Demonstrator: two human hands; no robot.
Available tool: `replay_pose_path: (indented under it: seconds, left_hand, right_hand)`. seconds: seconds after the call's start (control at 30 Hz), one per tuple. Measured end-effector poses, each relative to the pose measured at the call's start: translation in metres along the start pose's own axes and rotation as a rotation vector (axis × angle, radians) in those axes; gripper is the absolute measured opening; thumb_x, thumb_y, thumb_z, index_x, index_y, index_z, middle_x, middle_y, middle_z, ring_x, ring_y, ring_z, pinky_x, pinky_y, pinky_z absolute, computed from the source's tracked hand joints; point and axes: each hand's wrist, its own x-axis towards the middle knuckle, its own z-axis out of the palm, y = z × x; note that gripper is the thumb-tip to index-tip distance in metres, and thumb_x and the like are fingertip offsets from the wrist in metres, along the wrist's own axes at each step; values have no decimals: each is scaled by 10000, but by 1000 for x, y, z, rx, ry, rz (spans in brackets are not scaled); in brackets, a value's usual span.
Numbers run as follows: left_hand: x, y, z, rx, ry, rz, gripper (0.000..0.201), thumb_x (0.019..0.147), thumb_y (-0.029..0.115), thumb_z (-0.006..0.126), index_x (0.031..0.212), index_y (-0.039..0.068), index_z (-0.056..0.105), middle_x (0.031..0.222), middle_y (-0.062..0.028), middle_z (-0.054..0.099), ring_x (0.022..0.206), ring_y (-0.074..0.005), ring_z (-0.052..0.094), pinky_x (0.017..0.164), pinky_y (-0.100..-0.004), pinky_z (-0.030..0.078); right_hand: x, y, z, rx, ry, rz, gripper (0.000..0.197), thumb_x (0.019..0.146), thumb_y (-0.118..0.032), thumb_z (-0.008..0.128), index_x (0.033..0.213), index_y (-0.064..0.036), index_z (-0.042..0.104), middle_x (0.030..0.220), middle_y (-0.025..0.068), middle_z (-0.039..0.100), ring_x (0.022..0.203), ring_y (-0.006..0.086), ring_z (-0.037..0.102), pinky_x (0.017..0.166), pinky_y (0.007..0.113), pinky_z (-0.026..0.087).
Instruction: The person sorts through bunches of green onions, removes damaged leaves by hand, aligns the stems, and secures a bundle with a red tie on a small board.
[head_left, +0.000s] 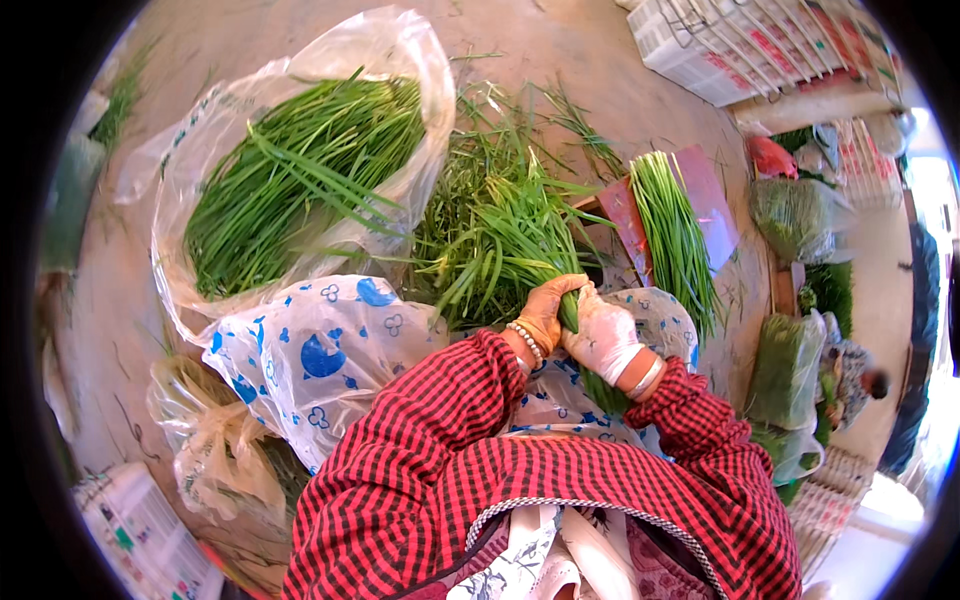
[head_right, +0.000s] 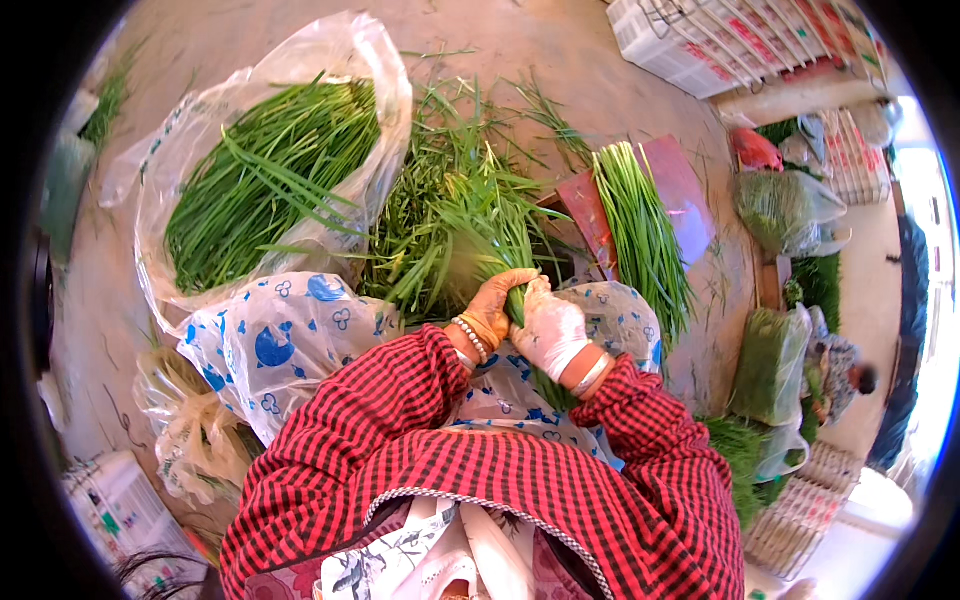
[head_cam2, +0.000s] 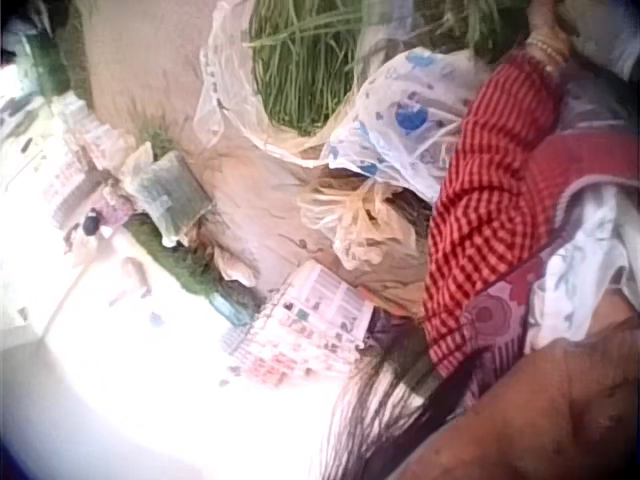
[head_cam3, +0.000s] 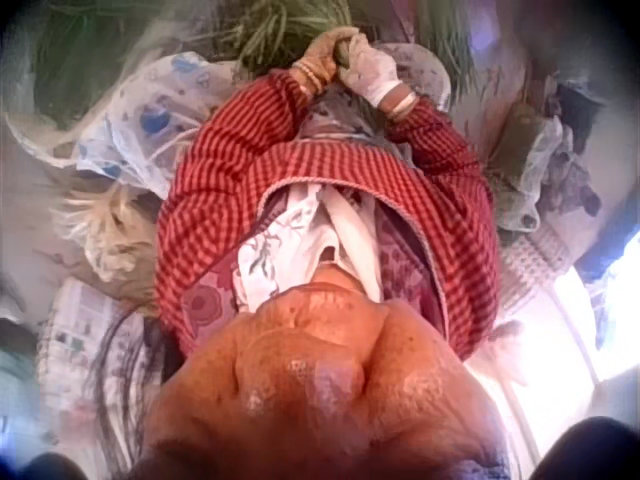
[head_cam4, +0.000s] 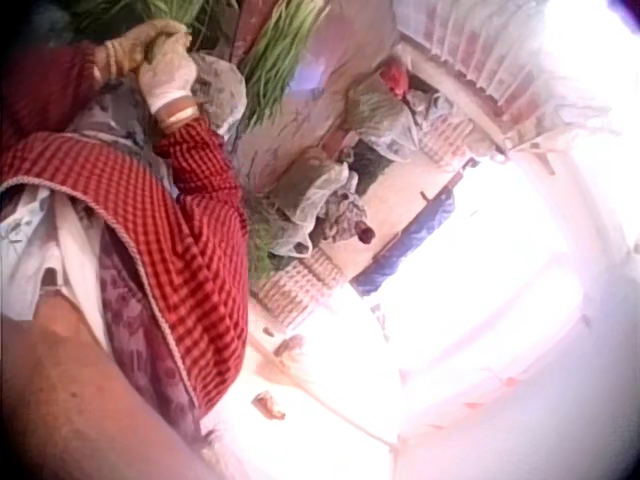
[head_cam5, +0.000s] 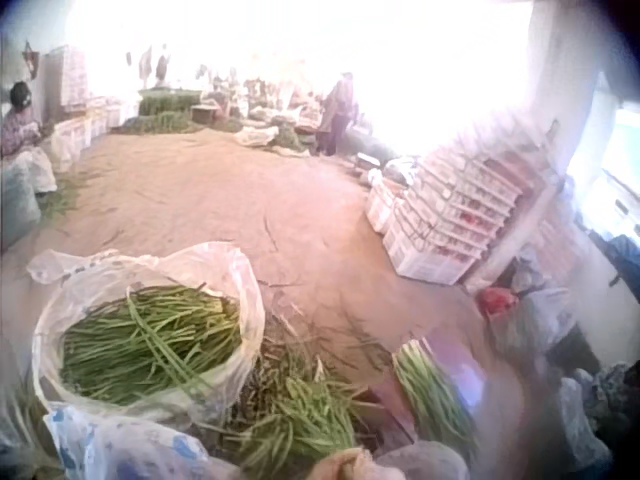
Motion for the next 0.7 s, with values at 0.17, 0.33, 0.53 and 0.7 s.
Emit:
replay_pose_path:
  seconds: [0.17, 0.33, 0.53, 0.7]
  left_hand:
    - [-22, 19, 27, 256, -53, 58, 231, 834, 118, 663, 1027, -9, 676, 902, -85, 706, 794, -208, 671, 798, -325, 557]
    - [-60, 34, 72, 408, -113, 127, 301, 878, 156, 642, 1118, -26, 633, 875, -67, 692, 770, -173, 668, 732, -284, 563]
    - [-144, 32, 108, 992, 27, 265, 356, 802, 99, 711, 1126, -32, 643, 905, -92, 705, 726, -142, 641, 675, -277, 547]
    - [-208, 53, 112, 1418, 11, 395, 496, 768, -43, 667, 1251, -24, 555, 1086, -144, 697, 975, -181, 651, 844, -304, 517]
  right_hand:
    - [-18, 56, 27, 987, 251, -178, 626, 878, -417, 664, 1275, 26, 471, 1118, 168, 639, 1014, 267, 654, 845, 339, 516]
    - [1, 79, 38, 1944, -143, -154, 496, 947, -423, 614, 1250, -46, 503, 1173, 46, 587, 1052, 149, 563, 891, 346, 495]
    - [89, 33, 40, 2276, -46, -570, 534, 988, -338, 551, 1433, -78, 408, 1381, 103, 507, 1251, 210, 502, 1065, 355, 395]
    - [117, 43, -35, 2248, 757, -876, 478, 947, -345, 612, 1342, -87, 534, 1274, 72, 606, 1134, 209, 596, 983, 414, 491]
